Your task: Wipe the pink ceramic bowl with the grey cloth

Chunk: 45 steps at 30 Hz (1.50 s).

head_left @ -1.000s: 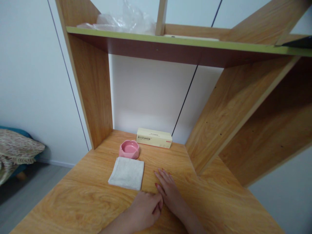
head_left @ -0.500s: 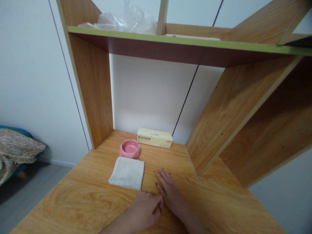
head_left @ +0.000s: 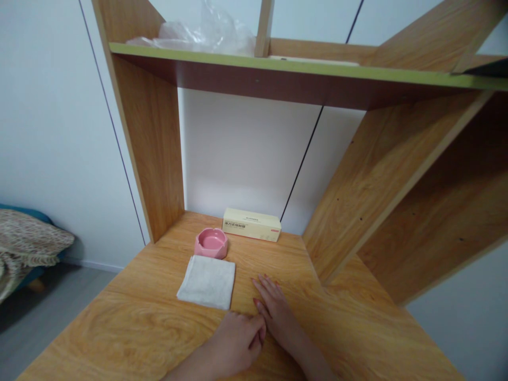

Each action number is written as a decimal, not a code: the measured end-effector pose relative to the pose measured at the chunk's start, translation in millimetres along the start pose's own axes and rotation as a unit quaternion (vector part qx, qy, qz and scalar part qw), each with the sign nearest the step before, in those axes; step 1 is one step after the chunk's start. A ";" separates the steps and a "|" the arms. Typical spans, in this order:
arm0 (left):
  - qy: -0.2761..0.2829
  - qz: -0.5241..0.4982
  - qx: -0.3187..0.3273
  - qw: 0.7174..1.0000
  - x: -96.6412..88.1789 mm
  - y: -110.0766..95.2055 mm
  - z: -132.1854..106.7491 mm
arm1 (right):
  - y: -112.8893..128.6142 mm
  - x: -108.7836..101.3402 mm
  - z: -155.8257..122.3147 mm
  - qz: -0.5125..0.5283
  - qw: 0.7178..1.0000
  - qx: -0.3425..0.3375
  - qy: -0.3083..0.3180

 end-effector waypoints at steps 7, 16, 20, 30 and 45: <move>-0.008 0.012 -0.001 1.000 1.2 0.2 -0.2 | -1.3 0.4 1.3 -0.001 1.000 0.005 0.009; -0.002 0.015 -0.003 1.000 2.7 1.2 0.1 | 0.4 -1.4 2.0 -0.002 1.000 0.007 0.015; 0.006 0.024 -0.005 1.000 1.1 -0.3 0.2 | -0.4 -0.4 1.8 -0.002 1.000 0.006 0.002; 0.020 0.020 -0.009 1.000 -0.3 0.3 -0.3 | -0.6 -0.4 0.7 -0.003 1.000 0.004 0.003; 0.021 0.015 0.000 1.000 0.3 1.5 0.5 | -0.8 0.3 0.6 -0.002 1.000 -0.004 -0.005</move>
Point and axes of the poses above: each hand's wrist, its own z-axis towards the middle knuckle, its own x-axis out of the palm, y = z × x, the point moved 2 cm from there along z, towards the middle knuckle, and after that the axes turned 4 degrees about -x, right-handed, at the moved point
